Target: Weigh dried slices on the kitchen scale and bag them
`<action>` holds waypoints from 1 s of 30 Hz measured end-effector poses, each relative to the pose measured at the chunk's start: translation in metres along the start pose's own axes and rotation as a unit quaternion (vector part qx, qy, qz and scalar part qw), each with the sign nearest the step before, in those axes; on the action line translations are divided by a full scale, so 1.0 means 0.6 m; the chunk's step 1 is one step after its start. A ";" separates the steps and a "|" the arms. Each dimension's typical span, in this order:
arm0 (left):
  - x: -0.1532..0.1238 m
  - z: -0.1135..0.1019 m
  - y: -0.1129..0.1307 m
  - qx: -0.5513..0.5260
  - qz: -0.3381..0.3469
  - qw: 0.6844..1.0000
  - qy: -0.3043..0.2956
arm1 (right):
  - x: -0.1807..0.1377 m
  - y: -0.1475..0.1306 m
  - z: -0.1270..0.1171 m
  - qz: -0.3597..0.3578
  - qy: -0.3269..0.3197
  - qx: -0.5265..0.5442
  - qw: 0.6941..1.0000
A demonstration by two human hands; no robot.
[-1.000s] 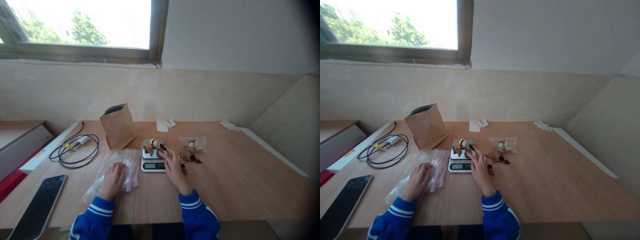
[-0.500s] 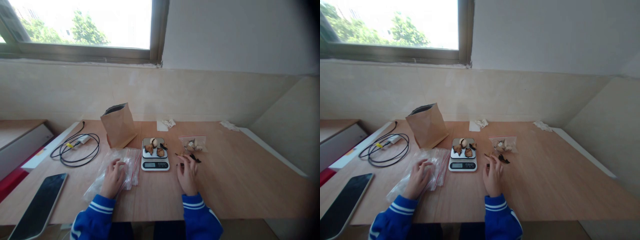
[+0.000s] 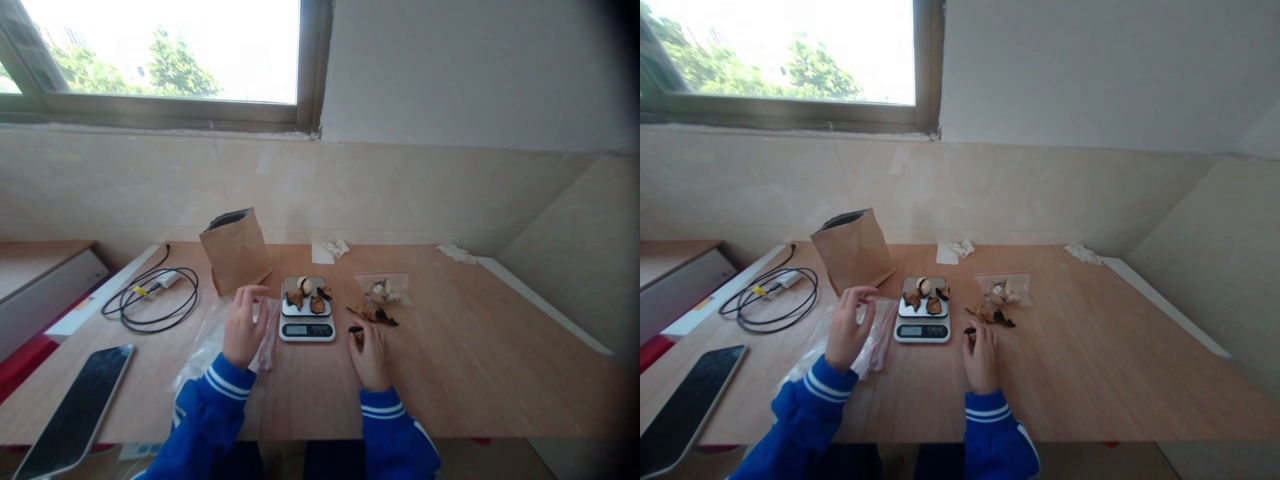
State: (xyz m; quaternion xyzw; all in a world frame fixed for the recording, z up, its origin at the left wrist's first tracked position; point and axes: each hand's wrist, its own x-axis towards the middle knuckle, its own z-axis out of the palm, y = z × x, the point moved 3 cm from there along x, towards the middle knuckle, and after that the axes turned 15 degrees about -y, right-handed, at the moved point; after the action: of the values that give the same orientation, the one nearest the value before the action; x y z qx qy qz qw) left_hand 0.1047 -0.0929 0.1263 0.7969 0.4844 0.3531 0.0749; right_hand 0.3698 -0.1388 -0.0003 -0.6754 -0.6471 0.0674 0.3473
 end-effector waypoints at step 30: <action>0.175 0.185 -0.002 0.100 -0.052 0.956 -0.273 | 0.132 0.063 -0.036 -0.013 -0.142 -0.186 0.972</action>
State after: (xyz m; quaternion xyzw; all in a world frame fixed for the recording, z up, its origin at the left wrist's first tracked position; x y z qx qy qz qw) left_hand 0.2037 0.0189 0.0952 0.8399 0.5194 0.0678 0.1425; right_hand 0.4248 -0.0712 0.0229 -0.7030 -0.6999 0.0360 0.1207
